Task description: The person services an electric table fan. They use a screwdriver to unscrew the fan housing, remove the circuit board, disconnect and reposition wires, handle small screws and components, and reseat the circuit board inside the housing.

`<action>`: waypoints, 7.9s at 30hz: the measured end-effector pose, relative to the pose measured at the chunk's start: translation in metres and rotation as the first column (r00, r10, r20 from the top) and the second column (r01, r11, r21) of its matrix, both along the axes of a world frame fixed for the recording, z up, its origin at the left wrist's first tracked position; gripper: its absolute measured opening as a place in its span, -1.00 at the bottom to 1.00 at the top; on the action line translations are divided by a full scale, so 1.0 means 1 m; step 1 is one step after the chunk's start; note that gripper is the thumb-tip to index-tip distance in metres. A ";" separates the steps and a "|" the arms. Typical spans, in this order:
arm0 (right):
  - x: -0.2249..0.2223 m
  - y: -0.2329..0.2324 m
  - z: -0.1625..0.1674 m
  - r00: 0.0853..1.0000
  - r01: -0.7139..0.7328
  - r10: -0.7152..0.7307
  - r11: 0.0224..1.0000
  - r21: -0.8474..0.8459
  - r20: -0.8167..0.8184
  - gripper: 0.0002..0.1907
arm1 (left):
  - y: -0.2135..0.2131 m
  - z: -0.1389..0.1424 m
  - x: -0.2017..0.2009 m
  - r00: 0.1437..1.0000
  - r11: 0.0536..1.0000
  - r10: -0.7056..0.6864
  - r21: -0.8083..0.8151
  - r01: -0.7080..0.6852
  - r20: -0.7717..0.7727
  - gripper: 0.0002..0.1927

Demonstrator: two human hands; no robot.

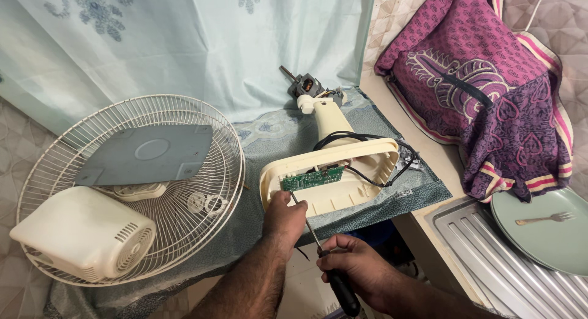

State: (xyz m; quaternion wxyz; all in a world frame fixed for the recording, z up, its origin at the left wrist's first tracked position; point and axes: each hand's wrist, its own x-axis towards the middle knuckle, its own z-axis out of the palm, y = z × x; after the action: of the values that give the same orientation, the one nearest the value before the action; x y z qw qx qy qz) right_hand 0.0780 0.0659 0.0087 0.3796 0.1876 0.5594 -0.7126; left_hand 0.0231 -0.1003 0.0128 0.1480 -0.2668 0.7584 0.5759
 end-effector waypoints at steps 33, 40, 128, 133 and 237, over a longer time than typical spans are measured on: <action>0.019 0.024 -0.009 0.996 -0.026 0.031 0.998 0.052 -0.087 -0.74 | 0.006 -0.045 0.000 0.890 0.705 0.414 0.551 -0.446 0.191 -0.72; 0.027 0.026 -0.005 0.997 -0.002 0.007 0.998 0.065 -0.076 -0.70 | -0.001 -0.063 -0.004 0.885 0.624 0.395 0.636 -0.455 0.246 -0.71; 0.031 0.089 -0.007 0.907 0.372 -0.409 0.889 -0.267 -0.098 -0.88 | 0.092 0.010 0.078 0.997 0.795 0.015 0.604 -0.058 0.076 -0.85; 0.032 0.099 -0.010 0.898 0.395 -0.431 0.878 -0.270 -0.085 -0.89 | 0.103 0.008 0.079 0.997 0.791 0.018 0.608 -0.059 0.073 -0.84; -0.214 0.179 -0.061 0.957 0.025 0.228 0.548 0.836 -0.178 -0.66 | 0.066 -0.075 0.050 0.789 0.558 0.505 0.566 -0.607 0.349 -0.72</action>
State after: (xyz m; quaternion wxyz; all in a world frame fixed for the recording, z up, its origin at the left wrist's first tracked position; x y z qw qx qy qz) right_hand -0.1362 0.2449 -0.0520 0.2080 0.2143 0.8844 -0.3585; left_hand 0.0736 -0.0343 -0.0623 0.0964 -0.4650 0.3714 0.7978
